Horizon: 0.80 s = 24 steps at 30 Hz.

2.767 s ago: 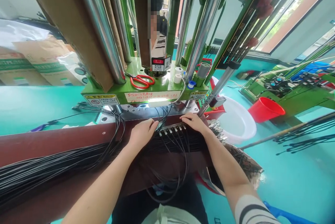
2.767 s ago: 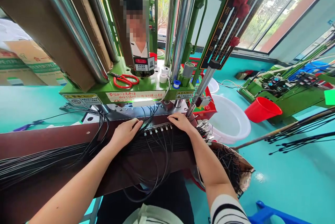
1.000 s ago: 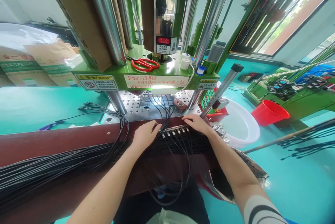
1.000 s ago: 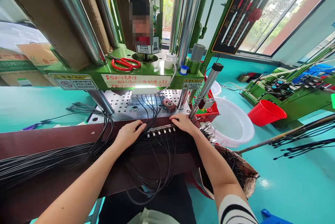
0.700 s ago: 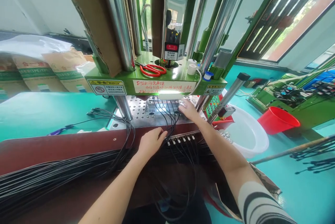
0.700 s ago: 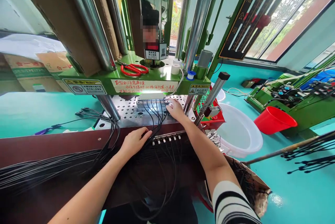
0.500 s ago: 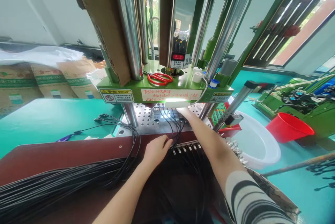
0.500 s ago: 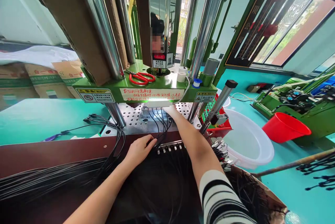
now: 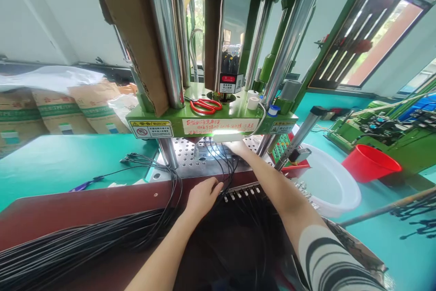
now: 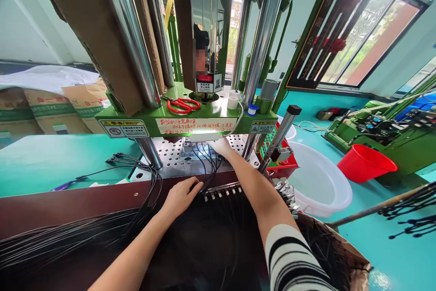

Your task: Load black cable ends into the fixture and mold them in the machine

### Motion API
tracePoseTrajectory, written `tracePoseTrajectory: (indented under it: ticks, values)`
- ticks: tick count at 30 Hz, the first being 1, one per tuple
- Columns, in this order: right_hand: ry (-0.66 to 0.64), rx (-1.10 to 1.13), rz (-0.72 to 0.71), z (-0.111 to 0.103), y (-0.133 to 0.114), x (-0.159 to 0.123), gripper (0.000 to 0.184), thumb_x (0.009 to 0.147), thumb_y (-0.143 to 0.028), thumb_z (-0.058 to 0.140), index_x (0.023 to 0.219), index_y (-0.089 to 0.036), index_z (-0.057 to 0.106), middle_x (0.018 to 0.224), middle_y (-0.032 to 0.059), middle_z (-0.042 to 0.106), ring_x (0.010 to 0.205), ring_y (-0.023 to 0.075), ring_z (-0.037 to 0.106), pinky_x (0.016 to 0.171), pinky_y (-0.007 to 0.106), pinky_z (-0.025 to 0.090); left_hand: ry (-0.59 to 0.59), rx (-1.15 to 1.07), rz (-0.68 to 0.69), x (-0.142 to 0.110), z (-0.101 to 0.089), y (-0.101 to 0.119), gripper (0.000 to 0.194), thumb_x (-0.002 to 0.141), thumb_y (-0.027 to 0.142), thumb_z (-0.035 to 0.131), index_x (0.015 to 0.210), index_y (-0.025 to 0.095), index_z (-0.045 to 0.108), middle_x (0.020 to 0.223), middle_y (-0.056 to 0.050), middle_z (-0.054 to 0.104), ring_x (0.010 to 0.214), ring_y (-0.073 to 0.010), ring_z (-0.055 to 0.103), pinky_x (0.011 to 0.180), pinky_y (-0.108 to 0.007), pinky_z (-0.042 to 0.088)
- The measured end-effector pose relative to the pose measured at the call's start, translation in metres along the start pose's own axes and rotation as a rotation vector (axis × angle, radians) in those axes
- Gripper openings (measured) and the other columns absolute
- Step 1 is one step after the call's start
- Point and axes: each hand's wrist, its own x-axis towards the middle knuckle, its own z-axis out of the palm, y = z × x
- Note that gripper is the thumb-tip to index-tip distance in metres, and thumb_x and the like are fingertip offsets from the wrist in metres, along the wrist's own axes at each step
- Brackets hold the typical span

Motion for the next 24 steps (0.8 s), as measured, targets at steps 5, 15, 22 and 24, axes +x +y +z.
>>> tracePoseTrajectory:
  ticks: [5,15,22,24]
  values:
    - [0.037,0.108,-0.026,-0.044,-0.015,-0.093,0.026,0.079,-0.018,0.049,0.101,-0.020,0.061,0.100,0.0046,0.064,0.093,0.0182,0.059,0.085,0.031,0.045,0.009,-0.076,-0.004,-0.002,-0.001,-0.002,0.032,0.086,0.043,0.033,0.078,0.022,0.055,0.081,-0.003,0.065,0.079,-0.0187,0.059,0.068,-0.028,0.038]
    - [0.350,-0.646,0.777,-0.189,0.060,-0.368,0.048,0.072,-0.041,0.045,0.108,-0.011,0.056,0.100,0.0199,0.061,0.095,0.0353,0.057,0.082,0.051,0.043,0.121,-1.104,-0.419,0.035,-0.001,-0.003,0.035,0.069,0.032,0.060,0.099,0.018,0.049,0.090,-0.006,0.061,0.080,-0.0181,0.061,0.068,-0.031,0.049]
    - [-0.038,-0.251,0.541,-0.173,0.014,-0.305,0.041,0.083,-0.041,0.041,0.113,-0.018,0.057,0.103,0.0083,0.064,0.090,0.0221,0.060,0.078,0.032,0.048,-0.154,-1.716,-0.693,0.081,0.000,0.020,0.007,0.078,0.015,0.044,0.072,0.014,0.048,0.077,-0.011,0.062,0.068,-0.0188,0.064,0.061,-0.032,0.051]
    - [-0.114,-0.035,0.357,-0.144,0.000,-0.246,0.036,0.083,-0.039,0.043,0.109,-0.021,0.060,0.094,0.0038,0.066,0.082,0.0182,0.061,0.073,0.027,0.048,-0.275,-1.793,-0.606,0.082,0.002,0.020,0.010,0.079,0.015,0.044,0.070,0.014,0.049,0.080,-0.013,0.064,0.073,-0.0197,0.065,0.063,-0.031,0.052]
